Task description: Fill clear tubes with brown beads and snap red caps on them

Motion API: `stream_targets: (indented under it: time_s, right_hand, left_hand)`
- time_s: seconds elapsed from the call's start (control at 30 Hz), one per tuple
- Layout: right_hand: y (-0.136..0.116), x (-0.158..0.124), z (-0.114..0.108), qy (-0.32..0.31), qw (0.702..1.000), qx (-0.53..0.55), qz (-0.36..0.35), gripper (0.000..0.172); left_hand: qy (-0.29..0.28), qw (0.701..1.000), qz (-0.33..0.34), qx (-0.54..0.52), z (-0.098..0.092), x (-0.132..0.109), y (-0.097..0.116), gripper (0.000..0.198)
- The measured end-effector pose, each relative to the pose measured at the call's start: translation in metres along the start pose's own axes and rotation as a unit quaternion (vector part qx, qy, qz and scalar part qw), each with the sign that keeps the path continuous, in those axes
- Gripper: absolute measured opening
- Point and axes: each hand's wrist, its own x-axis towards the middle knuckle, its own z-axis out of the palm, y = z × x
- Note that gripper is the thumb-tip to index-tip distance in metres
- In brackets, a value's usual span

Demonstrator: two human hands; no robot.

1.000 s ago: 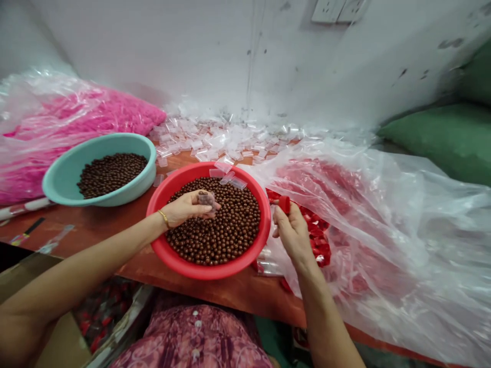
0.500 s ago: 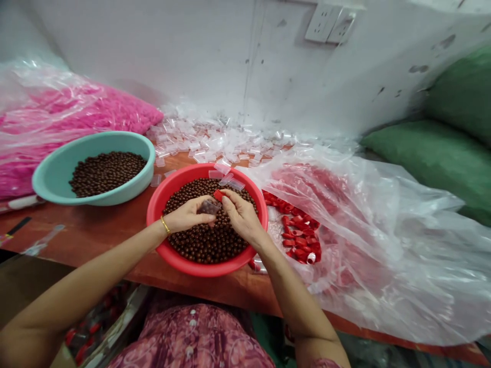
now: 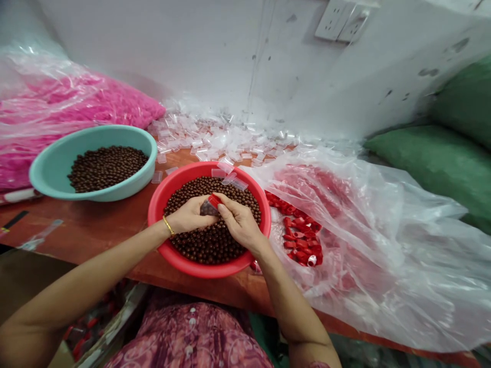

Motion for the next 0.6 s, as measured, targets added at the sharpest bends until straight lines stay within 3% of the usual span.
stream_targets:
  time_s: [0.1,0.3,0.37,0.5,0.6]
  right_hand:
    - [-0.001,-0.0004,0.0007,-0.004,1.0,-0.004,-0.007,0.036]
    - [0.0029,-0.0042,0.0055,0.019,0.987,0.121,0.101,0.039]
    - [0.0048,-0.0034,0.0058,0.038,0.989,0.109,0.092,0.036]
    - [0.0066,-0.0018,0.0058,0.117,0.991,-0.063,-0.016,0.03]
    - [0.0055,-0.0028,0.0066,0.149,0.942,-0.279,-0.109,0.034]
  left_hand:
    - [0.007,1.0,0.005,0.012,-0.0009,0.0011,-0.0003,0.022]
    - [0.014,1.0,-0.007,0.004,-0.002,0.0021,0.0024,0.021]
    - [0.004,1.0,-0.012,0.014,-0.0019,0.0025,0.0028,0.019]
    - [0.0,0.999,-0.044,0.031,-0.001,0.0018,0.0046,0.012]
    - [-0.002,0.996,-0.086,0.013,0.0004,0.0011,0.0066,0.014]
